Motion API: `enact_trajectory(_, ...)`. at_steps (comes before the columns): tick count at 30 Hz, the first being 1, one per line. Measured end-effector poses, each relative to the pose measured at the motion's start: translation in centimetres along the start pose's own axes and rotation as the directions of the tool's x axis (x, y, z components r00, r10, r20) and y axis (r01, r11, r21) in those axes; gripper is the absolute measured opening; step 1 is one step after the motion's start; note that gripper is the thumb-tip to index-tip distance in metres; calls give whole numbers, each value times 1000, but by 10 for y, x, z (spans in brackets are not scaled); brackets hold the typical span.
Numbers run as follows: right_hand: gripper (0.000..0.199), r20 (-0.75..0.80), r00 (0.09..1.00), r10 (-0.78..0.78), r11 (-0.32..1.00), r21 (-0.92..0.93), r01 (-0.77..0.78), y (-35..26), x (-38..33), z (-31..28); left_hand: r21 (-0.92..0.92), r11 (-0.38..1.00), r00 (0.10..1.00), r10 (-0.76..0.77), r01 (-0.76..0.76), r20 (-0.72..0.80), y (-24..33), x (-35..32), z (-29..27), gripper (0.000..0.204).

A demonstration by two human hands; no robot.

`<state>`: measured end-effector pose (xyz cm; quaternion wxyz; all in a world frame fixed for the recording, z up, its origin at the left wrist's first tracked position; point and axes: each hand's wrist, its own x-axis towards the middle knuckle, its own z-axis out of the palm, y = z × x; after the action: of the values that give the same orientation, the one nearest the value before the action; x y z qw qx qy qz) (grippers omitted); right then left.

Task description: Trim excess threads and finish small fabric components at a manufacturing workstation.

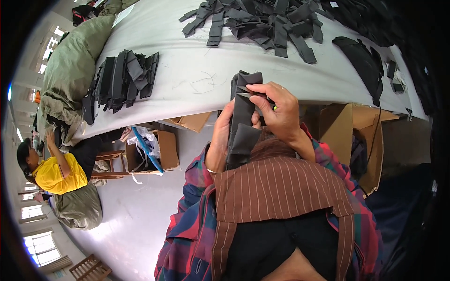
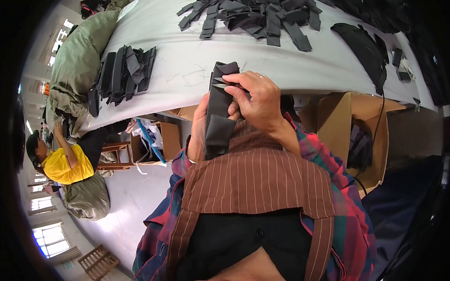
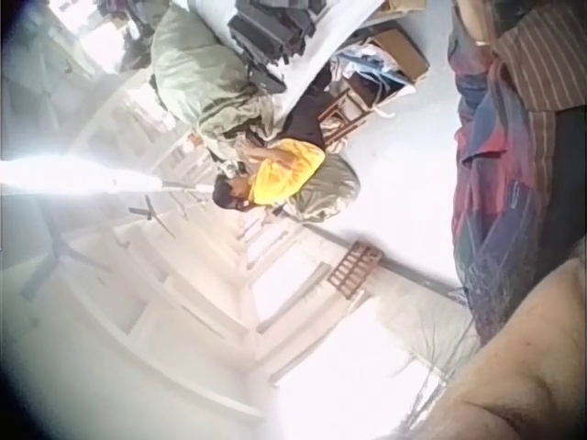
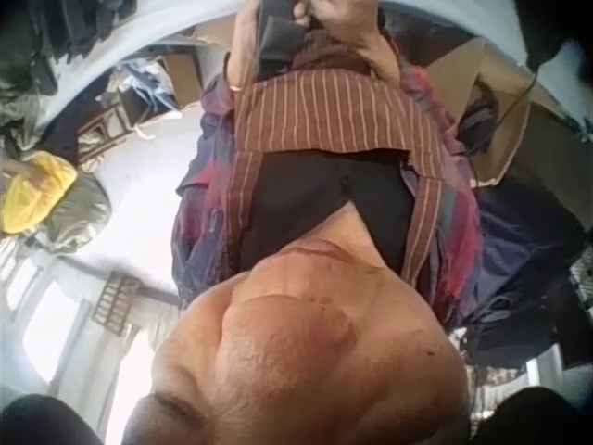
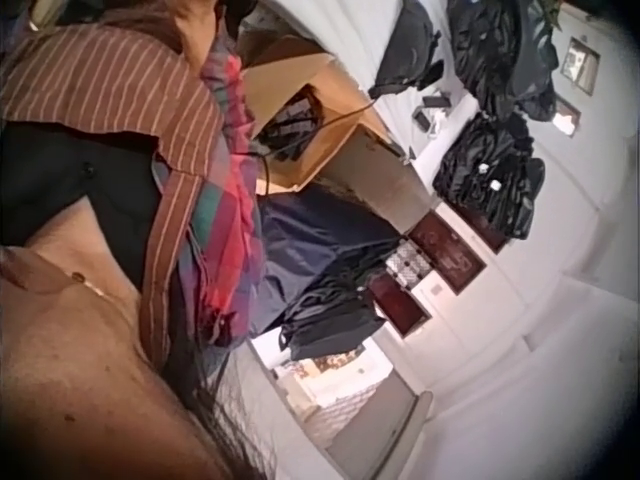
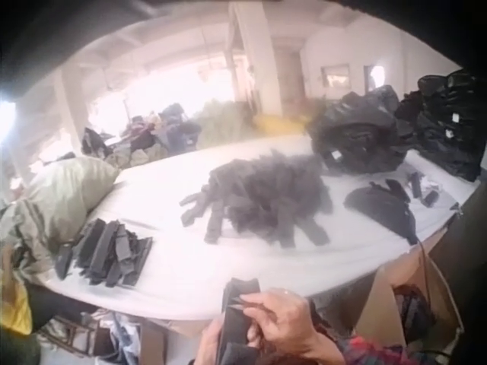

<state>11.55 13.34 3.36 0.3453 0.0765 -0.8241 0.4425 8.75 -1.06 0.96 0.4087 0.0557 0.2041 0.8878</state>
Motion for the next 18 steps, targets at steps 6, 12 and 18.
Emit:
enact_trajectory(6, 14, -23, 999, -49, 995, -88, 47, 1, 3, -1, 33, 999, 999, -36, 35, 20, 1, 2, -3, 37)
enact_trajectory(12, 10, 19, 999, -42, 997, -63, 43, 7, 10, -5, -126, 986, 993, -108, 113, 45, 0, -1, -8, 34)
enact_trajectory(18, 13, -1, 985, 175, 968, 185, -172, 7, 2, 0, 127, 990, 989, -38, 56, -143, 6, -2, -9, 34)
